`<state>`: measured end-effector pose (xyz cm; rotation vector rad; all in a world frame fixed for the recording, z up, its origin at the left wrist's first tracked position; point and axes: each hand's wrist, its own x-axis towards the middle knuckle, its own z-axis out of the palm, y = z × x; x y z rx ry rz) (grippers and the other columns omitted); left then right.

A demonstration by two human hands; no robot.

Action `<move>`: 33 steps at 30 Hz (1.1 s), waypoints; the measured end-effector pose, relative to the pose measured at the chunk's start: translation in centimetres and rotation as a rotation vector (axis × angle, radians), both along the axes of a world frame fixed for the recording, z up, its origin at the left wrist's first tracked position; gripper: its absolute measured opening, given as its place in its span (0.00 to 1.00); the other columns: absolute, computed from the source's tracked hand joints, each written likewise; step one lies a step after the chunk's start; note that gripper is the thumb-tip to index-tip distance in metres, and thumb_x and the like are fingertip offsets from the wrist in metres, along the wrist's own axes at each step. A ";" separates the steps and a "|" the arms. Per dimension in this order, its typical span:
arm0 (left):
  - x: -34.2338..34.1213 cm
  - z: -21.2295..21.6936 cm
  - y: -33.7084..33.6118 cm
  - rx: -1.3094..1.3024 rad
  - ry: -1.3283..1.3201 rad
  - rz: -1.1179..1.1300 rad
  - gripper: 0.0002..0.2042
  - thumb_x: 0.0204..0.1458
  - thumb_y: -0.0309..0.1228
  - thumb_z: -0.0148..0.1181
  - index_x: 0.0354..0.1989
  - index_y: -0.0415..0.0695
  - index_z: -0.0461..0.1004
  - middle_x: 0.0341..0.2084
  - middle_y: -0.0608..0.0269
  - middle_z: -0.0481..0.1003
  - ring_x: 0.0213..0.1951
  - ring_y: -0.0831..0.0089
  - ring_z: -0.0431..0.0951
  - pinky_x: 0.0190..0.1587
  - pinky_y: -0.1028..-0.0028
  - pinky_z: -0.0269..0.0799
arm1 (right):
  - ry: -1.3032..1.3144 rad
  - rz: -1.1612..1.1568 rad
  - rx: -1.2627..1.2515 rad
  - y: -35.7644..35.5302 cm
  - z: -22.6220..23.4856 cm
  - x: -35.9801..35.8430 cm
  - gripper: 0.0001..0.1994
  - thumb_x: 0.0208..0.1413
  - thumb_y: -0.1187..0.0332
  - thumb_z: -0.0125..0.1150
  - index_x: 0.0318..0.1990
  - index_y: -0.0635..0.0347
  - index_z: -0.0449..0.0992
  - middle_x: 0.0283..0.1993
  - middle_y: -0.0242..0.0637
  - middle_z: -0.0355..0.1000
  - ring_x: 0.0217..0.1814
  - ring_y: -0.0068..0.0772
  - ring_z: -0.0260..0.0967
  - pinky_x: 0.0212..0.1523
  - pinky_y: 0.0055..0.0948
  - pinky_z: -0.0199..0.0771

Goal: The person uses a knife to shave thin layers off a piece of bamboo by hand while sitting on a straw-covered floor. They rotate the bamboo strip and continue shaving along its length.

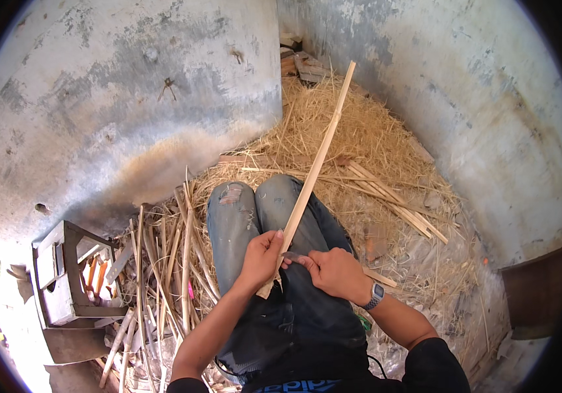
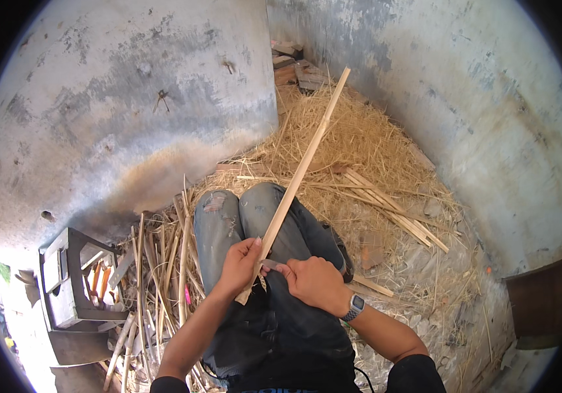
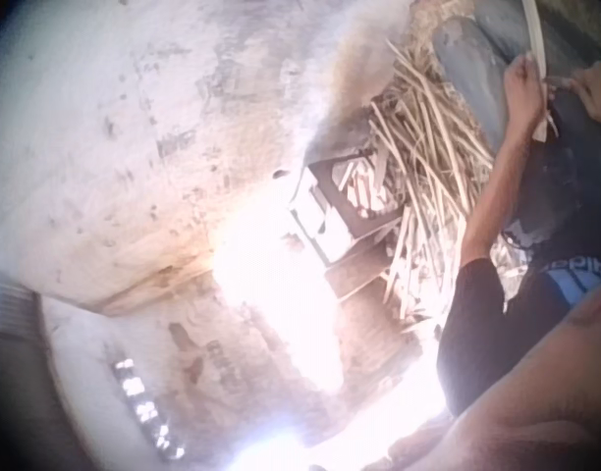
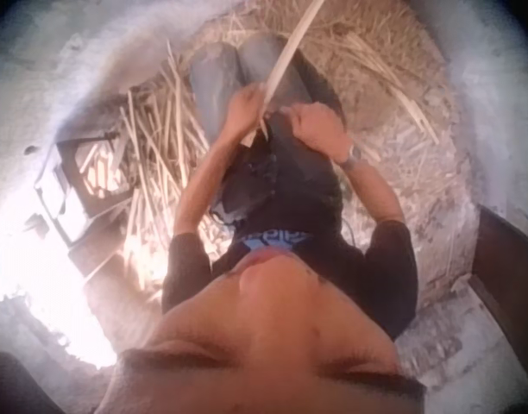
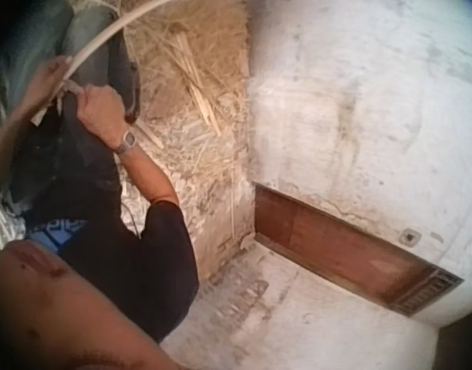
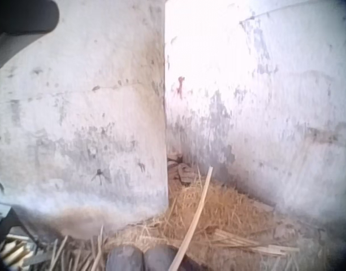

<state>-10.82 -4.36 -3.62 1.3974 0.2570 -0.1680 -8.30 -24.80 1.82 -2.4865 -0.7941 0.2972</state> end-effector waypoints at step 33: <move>-4.2 1.3 -0.4 0.104 0.117 -0.162 0.22 0.73 0.46 0.46 0.31 0.44 0.73 0.14 0.71 0.68 0.15 0.84 0.65 0.21 0.79 0.59 | -0.252 -0.339 0.371 -2.2 -9.1 18.9 0.25 0.71 0.55 0.52 0.28 0.70 0.75 0.22 0.57 0.70 0.23 0.58 0.67 0.26 0.50 0.63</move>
